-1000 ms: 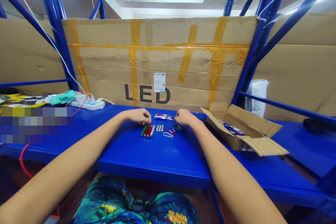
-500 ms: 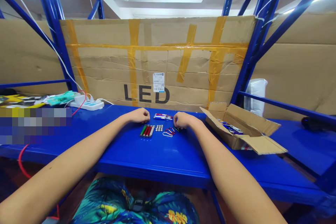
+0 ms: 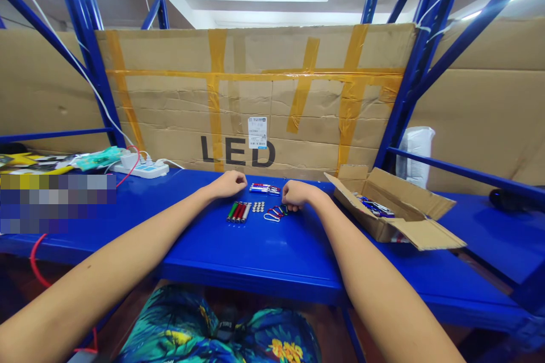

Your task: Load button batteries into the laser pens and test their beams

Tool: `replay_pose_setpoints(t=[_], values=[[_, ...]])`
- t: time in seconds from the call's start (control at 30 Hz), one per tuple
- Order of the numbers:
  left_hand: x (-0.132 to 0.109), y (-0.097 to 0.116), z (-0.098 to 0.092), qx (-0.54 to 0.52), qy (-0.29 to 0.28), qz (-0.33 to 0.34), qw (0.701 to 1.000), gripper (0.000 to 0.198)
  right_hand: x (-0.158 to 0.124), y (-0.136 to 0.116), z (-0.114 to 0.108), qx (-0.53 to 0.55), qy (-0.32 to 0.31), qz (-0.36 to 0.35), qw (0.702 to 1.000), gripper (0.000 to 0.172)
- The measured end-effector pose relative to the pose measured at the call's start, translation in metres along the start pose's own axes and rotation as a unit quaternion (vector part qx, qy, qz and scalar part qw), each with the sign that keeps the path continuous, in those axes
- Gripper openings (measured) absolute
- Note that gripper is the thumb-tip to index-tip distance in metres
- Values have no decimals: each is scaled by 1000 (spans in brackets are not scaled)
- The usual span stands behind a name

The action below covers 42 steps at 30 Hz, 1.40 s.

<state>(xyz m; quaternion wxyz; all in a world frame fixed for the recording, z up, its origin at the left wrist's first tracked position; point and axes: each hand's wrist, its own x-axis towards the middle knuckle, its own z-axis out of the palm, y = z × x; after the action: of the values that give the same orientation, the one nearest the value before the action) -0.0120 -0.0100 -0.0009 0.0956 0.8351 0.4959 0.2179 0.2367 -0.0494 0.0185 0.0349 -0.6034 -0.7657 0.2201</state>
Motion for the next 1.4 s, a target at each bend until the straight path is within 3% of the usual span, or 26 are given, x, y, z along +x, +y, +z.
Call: replay_pose_setpoints(t=[0.2,0.37,0.8,1.07,1.27,1.4], values=[[14,16,14,81,-15,101,991,27,2,-3,-1,-61,108,-11,992,15],[16,24,19,122,-19,110,986,27,5,-5,1,-89,170,-37,981,18],[17,25,21,90,-33,110,989,22,14,-3,8,-87,197,-80,973,18],[10,33,23,129,4,107,986,27,12,-6,10,-79,199,-94,972,18],[12,31,25,101,-2,82,991,17,10,-11,12,-83,201,-97,971,18],[12,30,25,91,-36,79,992,15,9,-13,13,-75,199,-100,972,19]])
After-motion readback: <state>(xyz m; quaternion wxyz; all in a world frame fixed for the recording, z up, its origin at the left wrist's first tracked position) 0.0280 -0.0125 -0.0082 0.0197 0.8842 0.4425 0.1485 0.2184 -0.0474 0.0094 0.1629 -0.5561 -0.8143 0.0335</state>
